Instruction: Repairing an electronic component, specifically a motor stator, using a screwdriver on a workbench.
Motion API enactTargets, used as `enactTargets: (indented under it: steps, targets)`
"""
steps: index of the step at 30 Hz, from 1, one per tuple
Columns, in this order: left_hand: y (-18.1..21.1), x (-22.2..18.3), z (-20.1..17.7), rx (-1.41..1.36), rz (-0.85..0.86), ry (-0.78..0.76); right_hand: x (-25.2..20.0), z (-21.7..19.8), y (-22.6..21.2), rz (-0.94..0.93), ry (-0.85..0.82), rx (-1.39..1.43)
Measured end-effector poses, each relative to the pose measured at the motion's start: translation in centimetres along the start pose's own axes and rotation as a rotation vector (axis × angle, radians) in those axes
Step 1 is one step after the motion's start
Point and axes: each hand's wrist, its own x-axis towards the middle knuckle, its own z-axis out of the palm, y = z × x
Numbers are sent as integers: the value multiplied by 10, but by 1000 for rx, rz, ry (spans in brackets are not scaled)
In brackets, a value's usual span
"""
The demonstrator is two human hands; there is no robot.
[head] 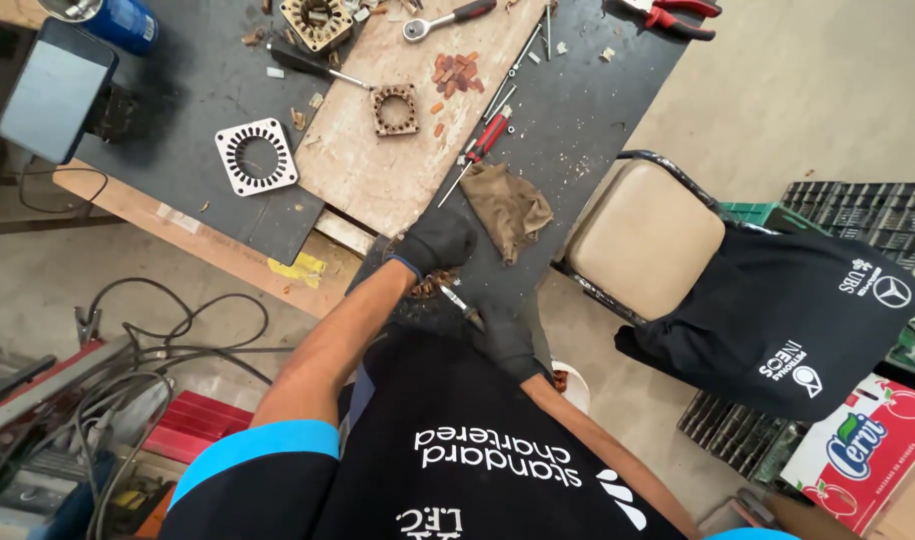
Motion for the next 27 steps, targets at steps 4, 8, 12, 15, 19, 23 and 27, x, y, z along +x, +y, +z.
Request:
enactTargets:
  steps: [4,8,12,15,19,23,27]
  targets:
    - [-7,0,17,28,-4,27,1,-10,-9,5,-11,-8]
    - [-8,1,15,26,1,28,-5,-12,-8,23,-38,6]
    - [-8,4,11,25,24,45,-6,-5,-2,-24,17,-4]
    - [-5,0,8,23,33,52,-9,-8,-4,-58,20,-28]
    - [-9,4,2,21,66,70,-13,-26,-16,-34,83,-38]
    - [-4,2,-1,1,89,69,-14,-26,-15,-79,118,-6]
    - [-4,3,-3,-2,106,89,-14,-25,-15,-90,160,-7]
